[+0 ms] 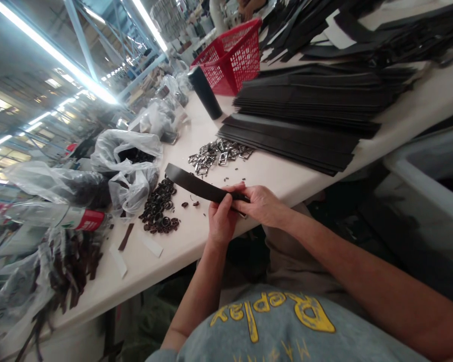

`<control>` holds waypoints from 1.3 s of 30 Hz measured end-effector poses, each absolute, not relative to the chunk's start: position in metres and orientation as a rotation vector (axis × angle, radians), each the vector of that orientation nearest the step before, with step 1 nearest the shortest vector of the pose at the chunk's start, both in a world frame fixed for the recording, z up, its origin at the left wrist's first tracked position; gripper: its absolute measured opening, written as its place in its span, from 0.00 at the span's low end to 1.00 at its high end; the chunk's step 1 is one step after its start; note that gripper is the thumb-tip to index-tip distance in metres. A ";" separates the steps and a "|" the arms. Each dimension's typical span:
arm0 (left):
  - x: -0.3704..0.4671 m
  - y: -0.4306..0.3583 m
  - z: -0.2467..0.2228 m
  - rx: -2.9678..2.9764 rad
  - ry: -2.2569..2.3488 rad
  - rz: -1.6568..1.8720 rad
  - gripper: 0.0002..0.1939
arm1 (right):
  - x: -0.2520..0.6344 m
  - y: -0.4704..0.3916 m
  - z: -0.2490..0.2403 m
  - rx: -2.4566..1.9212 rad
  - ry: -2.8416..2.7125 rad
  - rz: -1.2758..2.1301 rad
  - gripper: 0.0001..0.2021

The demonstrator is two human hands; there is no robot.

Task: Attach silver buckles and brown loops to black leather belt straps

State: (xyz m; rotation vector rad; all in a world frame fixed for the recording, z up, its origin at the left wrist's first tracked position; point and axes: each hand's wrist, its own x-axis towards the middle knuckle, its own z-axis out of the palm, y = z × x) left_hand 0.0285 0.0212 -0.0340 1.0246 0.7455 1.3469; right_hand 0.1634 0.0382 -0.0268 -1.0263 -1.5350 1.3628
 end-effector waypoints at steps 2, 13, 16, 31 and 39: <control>0.027 0.021 -0.035 1.069 0.731 1.298 0.14 | 0.165 0.037 -0.029 -0.982 -1.481 1.431 0.22; 0.010 0.014 -0.032 1.538 0.990 0.990 0.27 | 0.212 0.034 -0.001 -1.014 -1.799 1.069 0.11; -0.010 0.018 -0.041 1.586 1.217 1.090 0.24 | 0.245 0.053 0.031 -1.151 -1.862 0.831 0.10; -0.028 0.017 -0.037 1.788 1.388 1.124 0.13 | 0.413 0.190 0.124 -1.535 -1.193 0.399 0.10; -0.028 0.014 -0.036 1.911 1.313 1.033 0.12 | 0.435 0.183 0.092 -1.652 -1.235 0.396 0.11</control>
